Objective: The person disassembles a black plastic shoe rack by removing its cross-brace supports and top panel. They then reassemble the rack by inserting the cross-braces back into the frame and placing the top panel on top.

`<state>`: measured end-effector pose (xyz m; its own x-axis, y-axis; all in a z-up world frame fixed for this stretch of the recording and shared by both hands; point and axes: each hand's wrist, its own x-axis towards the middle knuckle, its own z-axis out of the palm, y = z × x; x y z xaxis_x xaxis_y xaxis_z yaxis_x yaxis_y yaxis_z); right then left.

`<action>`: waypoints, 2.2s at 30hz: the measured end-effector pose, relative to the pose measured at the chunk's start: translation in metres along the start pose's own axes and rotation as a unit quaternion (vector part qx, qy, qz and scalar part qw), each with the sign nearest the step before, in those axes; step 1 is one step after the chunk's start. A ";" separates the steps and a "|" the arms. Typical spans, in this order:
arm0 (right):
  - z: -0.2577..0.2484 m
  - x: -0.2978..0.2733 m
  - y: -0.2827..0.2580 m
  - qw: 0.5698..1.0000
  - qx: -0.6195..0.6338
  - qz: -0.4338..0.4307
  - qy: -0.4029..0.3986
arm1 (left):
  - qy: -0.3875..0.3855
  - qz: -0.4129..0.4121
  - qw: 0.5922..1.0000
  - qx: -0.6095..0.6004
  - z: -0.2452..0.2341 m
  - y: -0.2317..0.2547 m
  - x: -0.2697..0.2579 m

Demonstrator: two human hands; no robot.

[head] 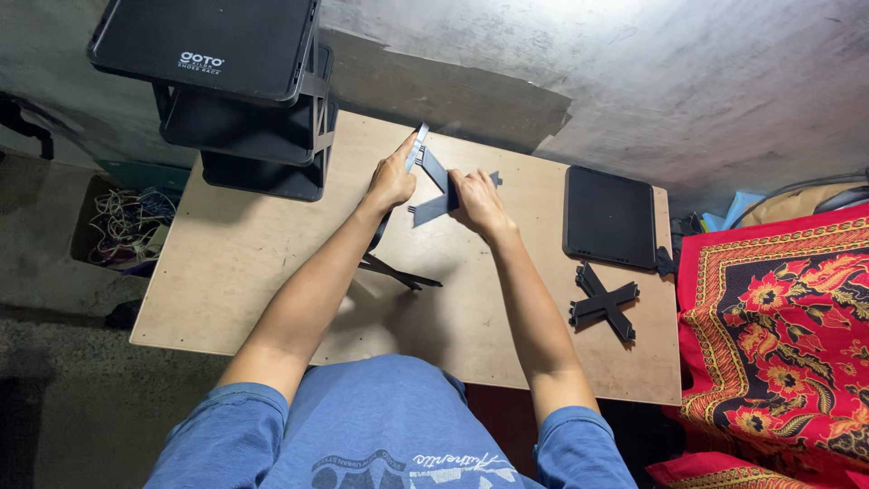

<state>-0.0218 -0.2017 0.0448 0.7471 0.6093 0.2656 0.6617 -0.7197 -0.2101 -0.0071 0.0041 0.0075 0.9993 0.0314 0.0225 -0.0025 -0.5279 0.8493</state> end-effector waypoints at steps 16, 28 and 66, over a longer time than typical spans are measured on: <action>-0.016 -0.010 -0.008 0.988 0.075 0.129 -0.034 | 0.027 0.022 0.999 0.007 -0.016 0.009 -0.007; -0.008 -0.053 0.028 0.955 0.051 0.287 0.059 | -0.034 0.285 0.949 0.129 0.001 0.081 -0.069; -0.002 -0.436 0.217 0.880 0.175 0.427 0.116 | -0.153 0.154 0.968 0.125 0.406 0.110 -0.168</action>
<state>-0.2045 -0.6246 -0.1144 0.9752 -0.2165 0.0463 -0.1250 -0.7110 -0.6920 -0.1600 -0.4034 -0.1171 0.9175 -0.3926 0.0639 -0.3303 -0.6624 0.6724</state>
